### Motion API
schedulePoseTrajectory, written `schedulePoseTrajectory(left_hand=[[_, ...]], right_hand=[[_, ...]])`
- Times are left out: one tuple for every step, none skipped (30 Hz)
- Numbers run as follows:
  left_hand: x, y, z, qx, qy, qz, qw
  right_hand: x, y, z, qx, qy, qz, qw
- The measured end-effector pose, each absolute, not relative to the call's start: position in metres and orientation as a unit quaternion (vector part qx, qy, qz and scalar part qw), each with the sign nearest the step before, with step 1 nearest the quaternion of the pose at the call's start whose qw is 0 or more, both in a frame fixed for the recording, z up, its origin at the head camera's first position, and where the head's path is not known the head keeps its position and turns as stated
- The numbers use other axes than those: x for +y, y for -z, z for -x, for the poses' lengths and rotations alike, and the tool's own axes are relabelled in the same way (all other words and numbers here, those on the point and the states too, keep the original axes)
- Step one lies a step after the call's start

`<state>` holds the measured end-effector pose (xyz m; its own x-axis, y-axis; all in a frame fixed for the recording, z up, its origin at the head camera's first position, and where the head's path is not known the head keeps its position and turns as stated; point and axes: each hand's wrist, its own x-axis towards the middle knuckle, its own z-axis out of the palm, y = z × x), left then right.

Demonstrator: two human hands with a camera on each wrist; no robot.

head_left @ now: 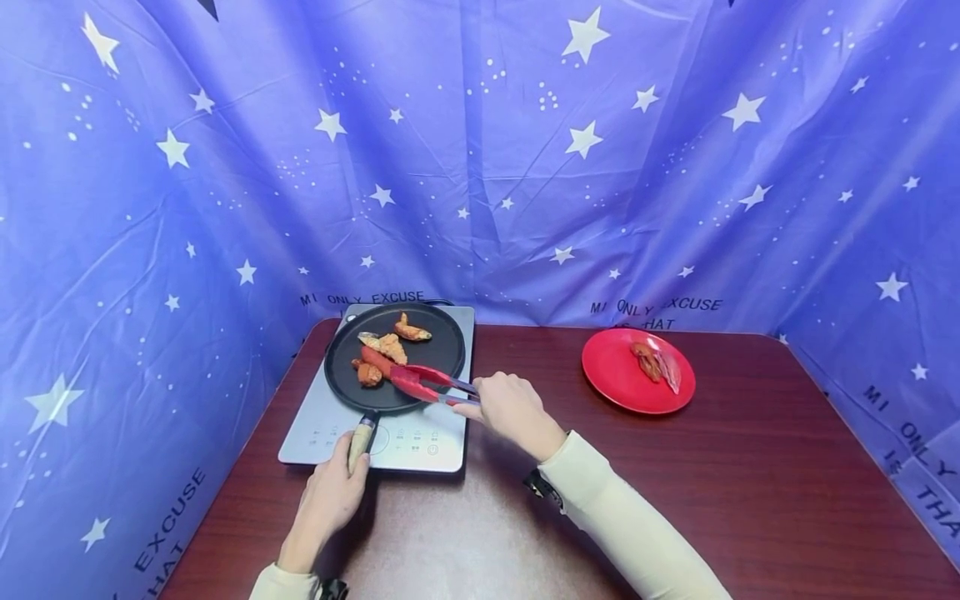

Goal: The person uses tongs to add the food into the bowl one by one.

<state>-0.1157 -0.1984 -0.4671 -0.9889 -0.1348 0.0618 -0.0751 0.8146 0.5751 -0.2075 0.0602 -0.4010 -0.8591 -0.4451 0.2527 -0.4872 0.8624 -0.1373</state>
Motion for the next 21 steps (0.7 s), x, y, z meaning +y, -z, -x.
schedulePoseTrajectory(left_hand=[[-0.198,0.467,0.116,-0.951,0.299,-0.055,0.049],[-0.198,0.467,0.116,-0.951,0.299,-0.056,0.049],[-0.198,0.467,0.116,-0.951,0.299,-0.056,0.048],[-0.198,0.467,0.116,-0.951,0.299,-0.056,0.048],[-0.198,0.467,0.116,-0.952,0.298,-0.056,0.048],[-0.198,0.467,0.116,-0.952,0.299,-0.056,0.048],[-0.198,0.467,0.116,-0.951,0.299,-0.057,0.047],[-0.198,0.467,0.116,-0.951,0.299,-0.057,0.046],[-0.198,0.467,0.116,-0.951,0.300,-0.058,0.046],[-0.198,0.467,0.116,-0.951,0.300,-0.059,0.045],[-0.198,0.467,0.116,-0.951,0.300,-0.059,0.045],[-0.198,0.467,0.116,-0.951,0.300,-0.059,0.045],[-0.198,0.467,0.116,-0.951,0.300,-0.059,0.044],[-0.198,0.467,0.116,-0.951,0.300,-0.060,0.044],[-0.198,0.467,0.116,-0.951,0.300,-0.059,0.044],[-0.198,0.467,0.116,-0.951,0.300,-0.060,0.044],[-0.198,0.467,0.116,-0.951,0.300,-0.060,0.044],[-0.198,0.467,0.116,-0.951,0.300,-0.060,0.043],[-0.198,0.467,0.116,-0.951,0.300,-0.060,0.043],[-0.199,0.467,0.116,-0.951,0.300,-0.060,0.043],[-0.199,0.467,0.116,-0.951,0.300,-0.060,0.043]], right_hand=[[0.060,0.401,0.208,-0.960,-0.100,-0.243,0.098],[0.059,0.401,0.208,-0.960,-0.101,-0.243,0.090],[0.058,0.400,0.208,-0.961,-0.102,-0.243,0.084],[0.057,0.400,0.208,-0.961,-0.102,-0.243,0.080],[0.056,0.399,0.207,-0.962,-0.102,-0.243,0.077],[0.055,0.399,0.207,-0.962,-0.104,-0.243,0.073],[0.054,0.398,0.207,-0.962,-0.102,-0.242,0.069],[0.053,0.398,0.208,-0.963,-0.100,-0.241,0.064],[0.052,0.398,0.208,-0.964,-0.098,-0.241,0.058],[0.051,0.399,0.208,-0.964,-0.095,-0.243,0.052],[0.049,0.399,0.209,-0.964,-0.092,-0.243,0.046],[0.048,0.400,0.209,-0.965,-0.087,-0.243,0.040],[0.047,0.401,0.210,-0.966,-0.081,-0.244,0.036],[0.046,0.402,0.211,-0.966,-0.077,-0.244,0.033],[0.045,0.403,0.211,-0.966,-0.074,-0.245,0.031],[0.044,0.403,0.211,-0.967,-0.072,-0.244,0.029],[0.043,0.403,0.212,-0.967,-0.070,-0.243,0.028],[0.042,0.402,0.212,-0.967,-0.068,-0.242,0.027],[0.041,0.402,0.212,-0.968,-0.067,-0.241,0.026],[0.040,0.402,0.213,-0.968,-0.064,-0.241,0.025],[0.039,0.401,0.213,-0.968,-0.063,-0.240,0.023]])
